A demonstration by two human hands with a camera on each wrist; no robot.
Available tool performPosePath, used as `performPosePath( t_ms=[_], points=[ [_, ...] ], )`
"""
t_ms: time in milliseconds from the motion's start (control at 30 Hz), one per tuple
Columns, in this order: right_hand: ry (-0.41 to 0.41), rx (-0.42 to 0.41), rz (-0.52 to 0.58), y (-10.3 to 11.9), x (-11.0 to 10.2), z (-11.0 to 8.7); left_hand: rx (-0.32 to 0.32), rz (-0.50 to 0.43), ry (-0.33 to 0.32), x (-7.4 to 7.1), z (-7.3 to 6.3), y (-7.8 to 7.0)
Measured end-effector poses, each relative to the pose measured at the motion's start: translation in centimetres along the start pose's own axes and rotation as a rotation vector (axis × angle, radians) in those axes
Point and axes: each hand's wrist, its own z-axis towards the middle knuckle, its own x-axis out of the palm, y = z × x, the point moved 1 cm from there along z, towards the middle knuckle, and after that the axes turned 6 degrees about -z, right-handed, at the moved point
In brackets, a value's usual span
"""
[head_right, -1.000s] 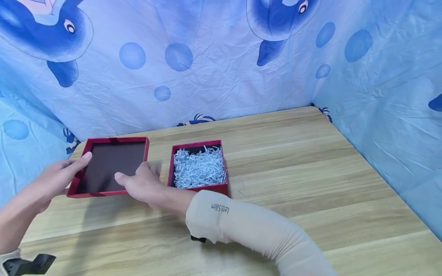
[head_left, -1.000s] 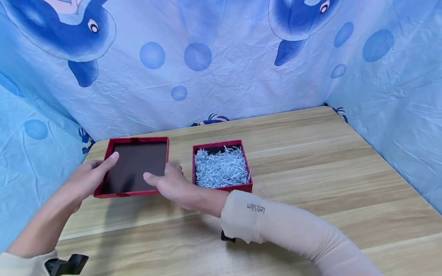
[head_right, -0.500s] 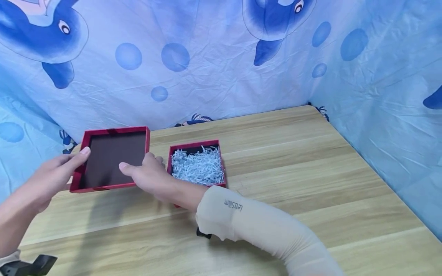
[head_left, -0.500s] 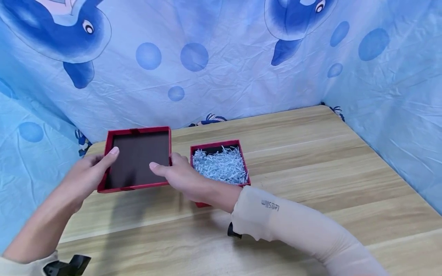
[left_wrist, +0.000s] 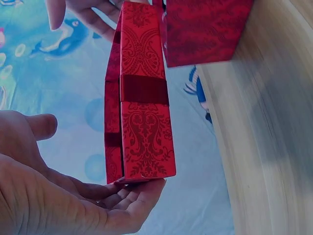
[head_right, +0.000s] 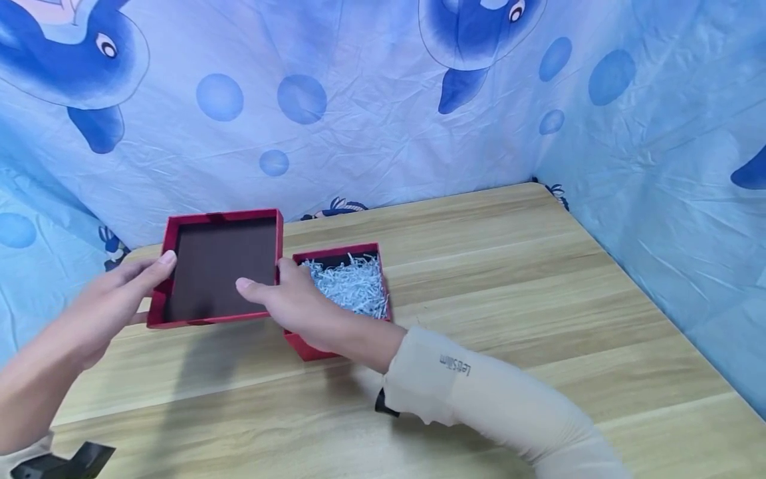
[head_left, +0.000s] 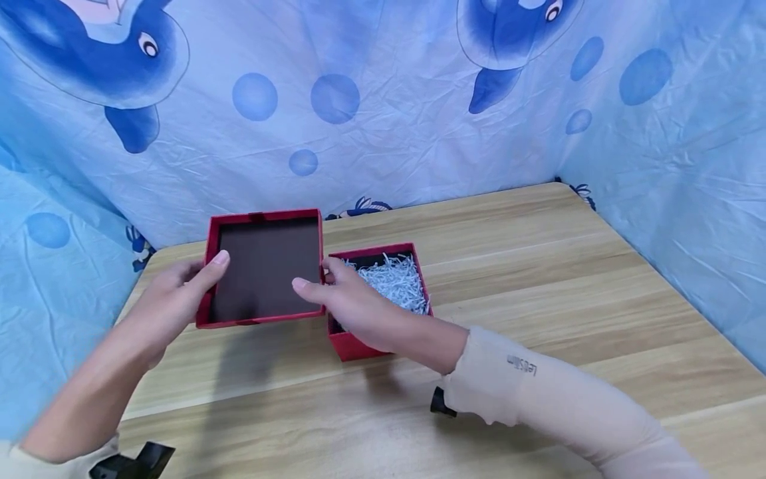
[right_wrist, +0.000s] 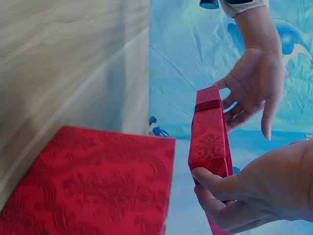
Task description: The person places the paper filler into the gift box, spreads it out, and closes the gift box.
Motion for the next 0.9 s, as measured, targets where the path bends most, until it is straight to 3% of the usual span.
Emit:
performPosePath(
  t_ms=[367,567,900],
  points=[
    [0.01,-0.061,0.04,0.6,-4.2,-2.2,0.09,-0.138,0.009,2.7,-0.2,-2.7],
    [0.012,-0.048,0.067,0.7,-6.6,-3.3,0.11,-0.185,0.011,4.2,-0.4,-4.2],
    [-0.02,-0.086,0.103,-0.6,-9.9,-4.7,0.163,-0.273,0.048,6.9,-0.4,-5.8]
  ],
)
